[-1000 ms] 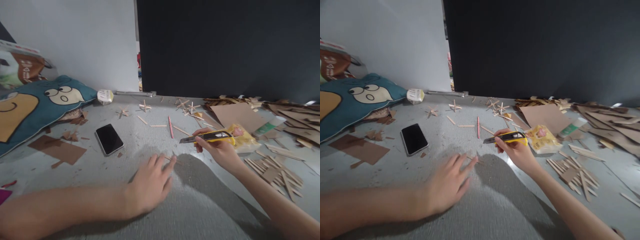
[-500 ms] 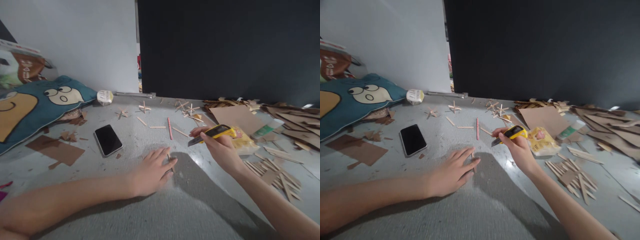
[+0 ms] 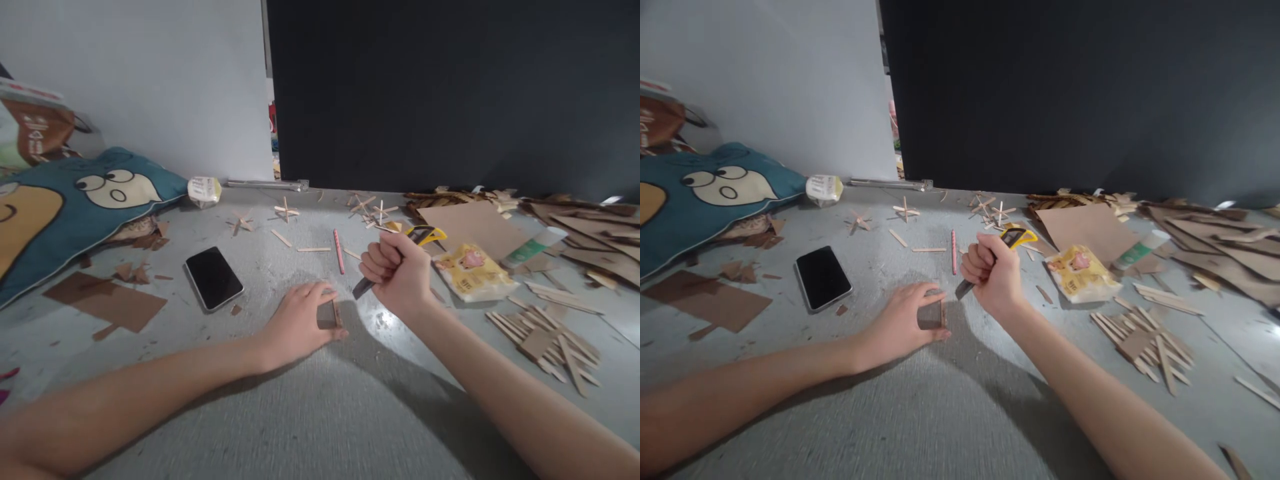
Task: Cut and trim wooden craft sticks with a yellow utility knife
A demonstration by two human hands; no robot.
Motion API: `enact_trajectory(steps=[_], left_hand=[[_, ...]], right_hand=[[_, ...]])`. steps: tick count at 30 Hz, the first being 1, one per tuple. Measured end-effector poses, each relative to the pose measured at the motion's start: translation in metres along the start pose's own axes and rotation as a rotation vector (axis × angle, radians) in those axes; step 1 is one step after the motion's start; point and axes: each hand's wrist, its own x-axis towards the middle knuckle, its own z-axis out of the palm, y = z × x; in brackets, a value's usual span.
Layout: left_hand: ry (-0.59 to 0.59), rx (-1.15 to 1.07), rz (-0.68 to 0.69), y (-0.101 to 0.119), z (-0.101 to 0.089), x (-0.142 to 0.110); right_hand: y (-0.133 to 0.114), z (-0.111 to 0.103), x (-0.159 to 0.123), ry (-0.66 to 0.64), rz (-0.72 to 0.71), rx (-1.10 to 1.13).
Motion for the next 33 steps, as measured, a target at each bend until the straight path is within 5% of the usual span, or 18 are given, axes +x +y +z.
enact_trajectory(steps=[9,33], left_hand=[[0.052,-0.032,-0.053,0.0,0.0,0.001],[0.075,-0.06,-0.038,-0.001,0.003,0.0]], right_hand=[[0.05,0.021,-0.002,-0.104,0.074,0.237],[0.049,0.02,-0.005,-0.091,0.107,0.318]])
